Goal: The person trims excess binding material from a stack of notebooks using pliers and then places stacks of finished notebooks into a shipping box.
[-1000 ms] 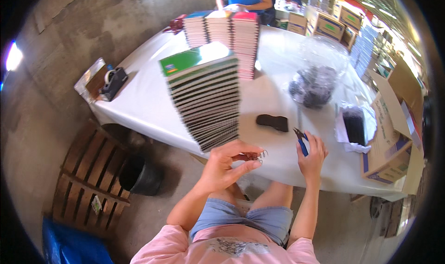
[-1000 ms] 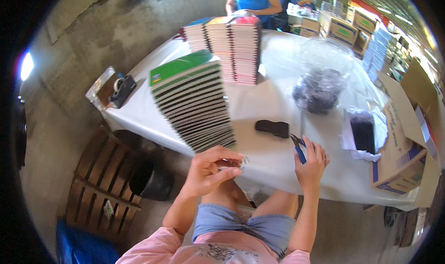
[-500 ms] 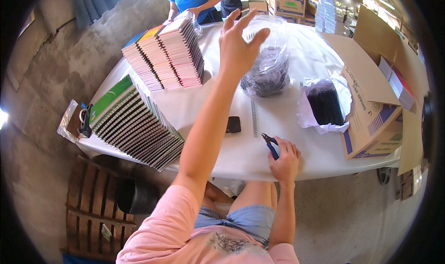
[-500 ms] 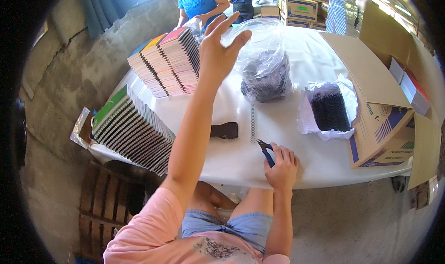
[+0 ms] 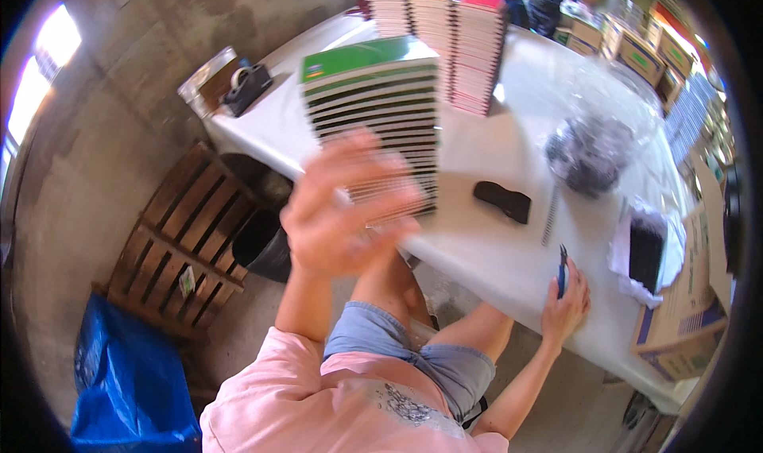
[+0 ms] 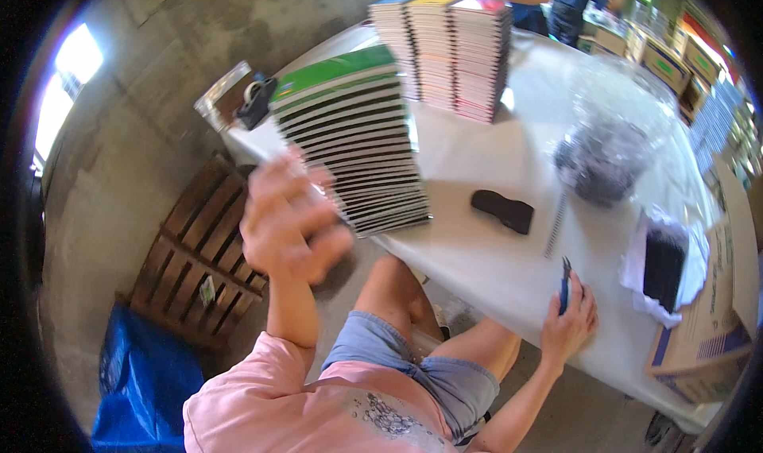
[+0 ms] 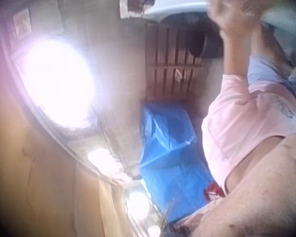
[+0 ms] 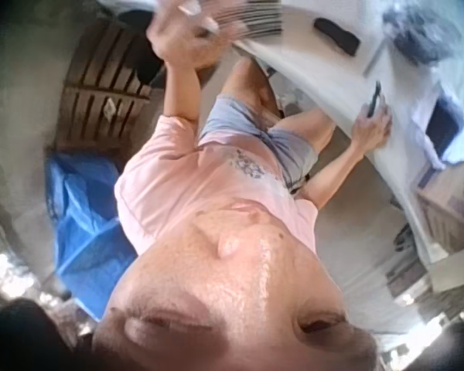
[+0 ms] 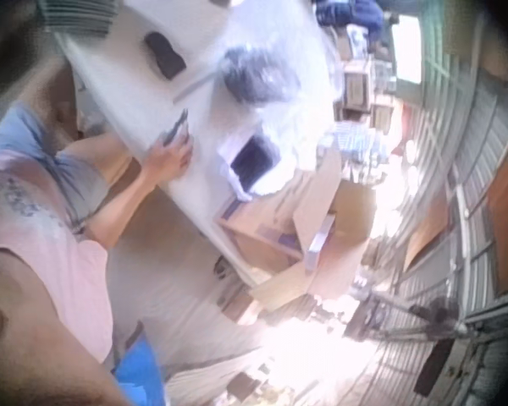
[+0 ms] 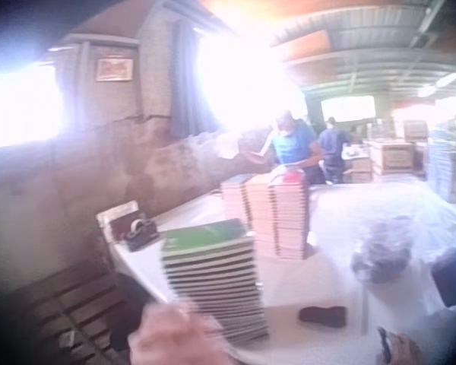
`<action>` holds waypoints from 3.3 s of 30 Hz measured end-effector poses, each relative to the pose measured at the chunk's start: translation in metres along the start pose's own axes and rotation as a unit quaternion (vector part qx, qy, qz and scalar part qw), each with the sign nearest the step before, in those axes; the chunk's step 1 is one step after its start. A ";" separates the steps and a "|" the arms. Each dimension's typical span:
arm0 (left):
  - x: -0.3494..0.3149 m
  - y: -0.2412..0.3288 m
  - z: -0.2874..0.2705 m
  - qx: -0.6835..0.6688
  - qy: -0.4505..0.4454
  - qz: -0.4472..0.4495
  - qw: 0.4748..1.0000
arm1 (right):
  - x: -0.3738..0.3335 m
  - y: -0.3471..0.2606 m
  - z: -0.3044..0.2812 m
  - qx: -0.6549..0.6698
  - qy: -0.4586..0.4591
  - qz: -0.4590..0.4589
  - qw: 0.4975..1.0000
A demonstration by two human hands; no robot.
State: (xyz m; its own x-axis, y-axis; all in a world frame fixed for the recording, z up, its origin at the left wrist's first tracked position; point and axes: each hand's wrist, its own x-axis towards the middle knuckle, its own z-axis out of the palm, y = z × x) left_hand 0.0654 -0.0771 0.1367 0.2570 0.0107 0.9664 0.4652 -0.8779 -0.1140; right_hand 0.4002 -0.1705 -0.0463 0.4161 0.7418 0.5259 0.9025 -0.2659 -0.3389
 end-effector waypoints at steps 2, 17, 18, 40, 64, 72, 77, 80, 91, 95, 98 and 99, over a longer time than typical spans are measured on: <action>-0.008 -0.045 -0.025 0.015 0.040 -0.072 0.997 | -0.001 0.001 0.002 -0.037 -0.027 0.007 0.999; -0.015 -0.139 -0.007 -0.190 0.017 -0.137 0.972 | -0.005 -0.089 -0.015 0.134 -0.057 -0.117 0.982; -0.016 -0.139 -0.005 -0.192 0.022 -0.141 0.971 | -0.003 -0.102 -0.018 0.149 -0.061 -0.148 0.976; -0.022 -0.142 -0.007 -0.248 -0.015 -0.104 0.963 | 0.052 -0.296 -0.067 0.244 0.106 -0.324 0.908; -0.025 -0.146 -0.007 -0.253 -0.017 -0.101 0.962 | 0.050 -0.325 -0.061 0.352 -0.006 -0.287 0.891; -0.025 -0.142 -0.009 -0.240 -0.032 -0.091 0.966 | 0.053 -0.316 -0.072 0.647 -0.386 -0.008 0.657; -0.024 -0.145 -0.009 -0.252 -0.030 -0.095 0.963 | 0.054 -0.316 -0.064 0.734 -0.433 0.039 0.522; -0.025 -0.145 -0.010 -0.258 -0.037 -0.102 0.960 | 0.048 -0.321 -0.056 0.624 -0.286 -0.064 0.725; -0.026 -0.145 -0.007 -0.284 -0.014 -0.140 0.948 | 0.040 -0.326 -0.045 0.186 0.091 -0.277 0.938; -0.027 -0.148 -0.008 -0.279 -0.018 -0.127 0.952 | 0.039 -0.326 -0.044 0.366 -0.033 -0.248 0.896; -0.028 -0.150 -0.007 -0.275 -0.012 -0.110 0.955 | 0.046 -0.321 -0.054 0.636 -0.354 0.003 0.686; -0.029 -0.150 -0.007 -0.284 -0.009 -0.116 0.952 | 0.052 -0.318 -0.055 0.680 -0.418 0.049 0.600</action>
State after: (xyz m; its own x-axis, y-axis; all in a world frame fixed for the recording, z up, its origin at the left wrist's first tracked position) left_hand -0.0176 0.0506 0.1274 0.2195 0.2400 0.9456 -0.0198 -0.9680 0.2502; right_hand 0.1409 -0.0814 0.1316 -0.2557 0.9643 0.0690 -0.2850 -0.0070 -0.9585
